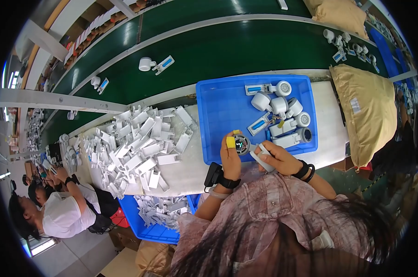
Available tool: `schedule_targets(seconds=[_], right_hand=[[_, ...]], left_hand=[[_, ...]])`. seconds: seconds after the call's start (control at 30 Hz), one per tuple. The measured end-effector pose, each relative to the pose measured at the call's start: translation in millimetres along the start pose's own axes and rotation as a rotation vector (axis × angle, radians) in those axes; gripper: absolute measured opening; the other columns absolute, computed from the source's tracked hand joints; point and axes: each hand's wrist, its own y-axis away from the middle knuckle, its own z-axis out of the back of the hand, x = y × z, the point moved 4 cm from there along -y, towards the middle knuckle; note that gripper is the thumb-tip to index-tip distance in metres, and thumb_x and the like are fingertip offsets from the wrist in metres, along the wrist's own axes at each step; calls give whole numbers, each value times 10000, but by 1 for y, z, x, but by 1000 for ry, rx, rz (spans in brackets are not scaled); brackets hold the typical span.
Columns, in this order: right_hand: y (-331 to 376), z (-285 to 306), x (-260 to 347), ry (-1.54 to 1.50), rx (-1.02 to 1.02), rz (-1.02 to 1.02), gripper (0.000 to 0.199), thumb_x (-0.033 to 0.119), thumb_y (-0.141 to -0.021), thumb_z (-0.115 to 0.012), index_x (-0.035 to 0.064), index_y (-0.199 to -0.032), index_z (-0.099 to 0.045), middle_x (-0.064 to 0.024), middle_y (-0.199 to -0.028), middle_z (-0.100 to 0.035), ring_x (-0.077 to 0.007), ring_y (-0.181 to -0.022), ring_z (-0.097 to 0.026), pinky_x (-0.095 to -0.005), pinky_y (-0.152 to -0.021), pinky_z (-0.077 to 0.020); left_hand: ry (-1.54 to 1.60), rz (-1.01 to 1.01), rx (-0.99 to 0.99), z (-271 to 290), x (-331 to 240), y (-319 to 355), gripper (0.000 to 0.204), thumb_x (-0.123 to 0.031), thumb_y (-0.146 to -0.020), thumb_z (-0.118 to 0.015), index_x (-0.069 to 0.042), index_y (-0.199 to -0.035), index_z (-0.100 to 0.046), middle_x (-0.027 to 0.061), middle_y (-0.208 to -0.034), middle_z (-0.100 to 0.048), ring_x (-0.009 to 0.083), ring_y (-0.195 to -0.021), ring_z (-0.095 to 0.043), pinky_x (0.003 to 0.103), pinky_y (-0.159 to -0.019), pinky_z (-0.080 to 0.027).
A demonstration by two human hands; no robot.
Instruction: The person assembles small fans by picking up a fan motor and a battery compartment from a blue tray, connecting the wires by hand, and placing the unit onto a conveyor belt.
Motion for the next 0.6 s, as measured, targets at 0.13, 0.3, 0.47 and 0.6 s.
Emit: schedule_targets(seconds=[0.13, 0.3, 0.47, 0.6], right_hand=[[0, 0, 1, -8, -1, -4, 234, 221, -1016, -428, 64, -1188, -454, -66, -926, -572, -108, -768, -626, -264, -676, -499], [-1, -1, 1, -22, -2, -24, 231, 223, -1015, -429, 62, -1179, -457, -66, -927, -569, -108, -770, -634, -261, -666, -505], [-1, 0, -1, -47, 0, -37, 223, 219, -1014, -428, 59, -1168, -458, -71, -934, -570, -106, -774, -641, -257, -659, -509], [0, 1, 1, 13, 6, -9, 216, 216, -1015, -426, 60, -1160, -459, -71, -939, -572, -107, -772, -641, -262, -666, -507]], left_hand=[[27, -17, -2, 0, 1, -1, 305, -140, -1010, -348, 12, -1221, -509, 103, -1118, -609, 157, -976, -586, 265, -852, -472], [-7, -19, 7, -1, -1, -1, 332, -227, -1036, -340, 12, -1188, -514, 108, -1118, -607, 157, -976, -595, 262, -842, -482], [4, 0, -7, 0, 3, 0, 333, -225, -1036, -337, 11, -1188, -517, 113, -1120, -612, 162, -983, -597, 267, -846, -483], [-11, 2, 4, -1, 3, -1, 336, -232, -1037, -340, 10, -1186, -519, 114, -1121, -614, 166, -981, -598, 268, -845, -484]])
